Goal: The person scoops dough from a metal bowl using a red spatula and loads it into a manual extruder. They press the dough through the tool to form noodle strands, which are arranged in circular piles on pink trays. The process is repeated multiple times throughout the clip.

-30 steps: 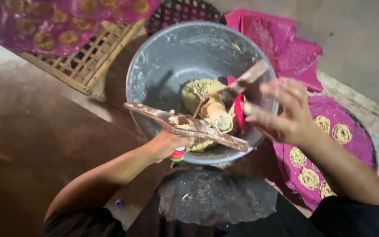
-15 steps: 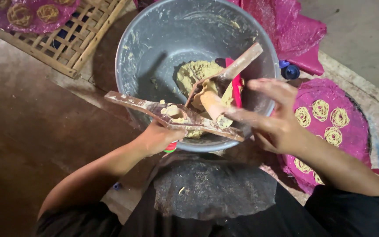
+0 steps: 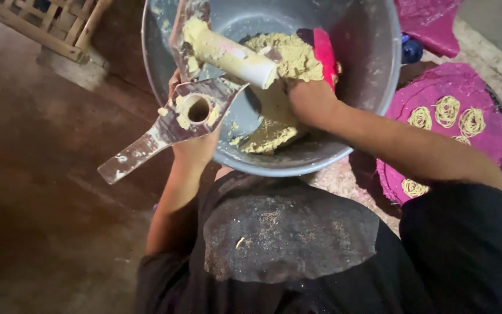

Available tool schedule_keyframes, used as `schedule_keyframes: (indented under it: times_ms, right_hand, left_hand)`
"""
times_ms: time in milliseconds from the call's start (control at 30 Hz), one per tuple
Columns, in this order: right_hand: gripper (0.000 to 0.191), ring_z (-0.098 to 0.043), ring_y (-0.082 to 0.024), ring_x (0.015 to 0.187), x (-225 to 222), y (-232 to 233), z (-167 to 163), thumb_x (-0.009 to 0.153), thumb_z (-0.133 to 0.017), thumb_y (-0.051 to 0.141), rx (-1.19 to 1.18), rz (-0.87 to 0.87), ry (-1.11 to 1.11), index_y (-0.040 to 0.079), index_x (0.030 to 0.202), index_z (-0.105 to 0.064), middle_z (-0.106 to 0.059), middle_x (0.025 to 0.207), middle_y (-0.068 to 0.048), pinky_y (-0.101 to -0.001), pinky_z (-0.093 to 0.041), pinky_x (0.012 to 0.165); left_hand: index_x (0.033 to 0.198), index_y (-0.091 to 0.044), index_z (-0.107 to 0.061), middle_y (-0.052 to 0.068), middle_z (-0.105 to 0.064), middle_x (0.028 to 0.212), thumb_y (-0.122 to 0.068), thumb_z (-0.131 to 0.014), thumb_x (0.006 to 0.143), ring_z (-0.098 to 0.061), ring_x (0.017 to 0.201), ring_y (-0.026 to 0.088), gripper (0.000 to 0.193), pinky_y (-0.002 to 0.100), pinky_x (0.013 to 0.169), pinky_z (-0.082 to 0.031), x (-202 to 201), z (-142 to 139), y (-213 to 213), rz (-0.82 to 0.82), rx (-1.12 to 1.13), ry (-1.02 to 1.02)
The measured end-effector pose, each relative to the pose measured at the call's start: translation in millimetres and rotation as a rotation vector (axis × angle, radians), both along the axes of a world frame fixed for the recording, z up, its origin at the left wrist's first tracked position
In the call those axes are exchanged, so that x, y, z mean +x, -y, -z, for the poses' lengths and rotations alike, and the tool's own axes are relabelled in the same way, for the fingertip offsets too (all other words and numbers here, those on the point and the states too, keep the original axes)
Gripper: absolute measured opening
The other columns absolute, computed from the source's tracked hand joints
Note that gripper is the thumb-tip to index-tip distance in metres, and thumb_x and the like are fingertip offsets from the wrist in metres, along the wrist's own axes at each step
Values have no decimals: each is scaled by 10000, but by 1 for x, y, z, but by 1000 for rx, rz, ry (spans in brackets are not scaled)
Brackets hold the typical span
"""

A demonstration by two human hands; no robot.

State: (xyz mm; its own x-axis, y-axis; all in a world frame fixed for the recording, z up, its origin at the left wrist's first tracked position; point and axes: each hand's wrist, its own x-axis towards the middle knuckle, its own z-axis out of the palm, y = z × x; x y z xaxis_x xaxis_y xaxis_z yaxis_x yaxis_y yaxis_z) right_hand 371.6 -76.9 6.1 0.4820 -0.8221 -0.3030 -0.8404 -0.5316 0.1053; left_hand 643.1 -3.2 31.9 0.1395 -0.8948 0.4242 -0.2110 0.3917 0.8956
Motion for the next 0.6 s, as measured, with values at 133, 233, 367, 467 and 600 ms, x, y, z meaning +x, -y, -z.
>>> schedule_keyframes:
  times_ms: [133,233,367,467,600]
  right_hand:
    - [191,-750,-343,845,-7,14,4,917,-595,133,104,111,-196,66,1050,-714,-752,957,-153,-482,-602,687]
    - [224,-735,-388,857,-31,41,-36,955,-585,143,-87,92,-86,4,1103,-679,-726,1020,-216,-504,-594,700]
    - [270,-683,-480,910,-59,76,-71,1040,-603,234,-99,223,42,-19,1089,-684,-710,1002,-283,-570,-541,793]
    - [244,-679,-491,932,-66,87,-65,1001,-619,202,-44,266,19,-1,1094,-714,-708,993,-306,-570,-540,834]
    - [235,-675,-503,942,-63,98,-53,923,-626,141,-23,289,20,16,1092,-732,-701,1000,-317,-570,-541,841]
  left_hand:
    - [1453,22,-479,124,-629,1361,-59,-850,941,-676,1186,199,637,330,1051,-542,0,1,-1,-13,-29,1]
    - [1447,17,-489,109,-634,1354,-61,-854,948,-670,1171,195,623,329,1049,-535,3,5,0,-20,-42,-24]
    - [1423,13,-517,113,-606,1355,-51,-830,963,-657,1153,189,560,308,1030,-525,4,11,-1,-13,-37,-17]
    - [1430,30,-499,114,-581,1374,-59,-831,960,-628,1187,199,582,312,1057,-502,1,8,-3,8,-35,-24]
    - [1394,16,-535,145,-554,1422,-46,-829,943,-610,1225,228,542,325,1081,-490,-1,-3,-3,-21,-89,3]
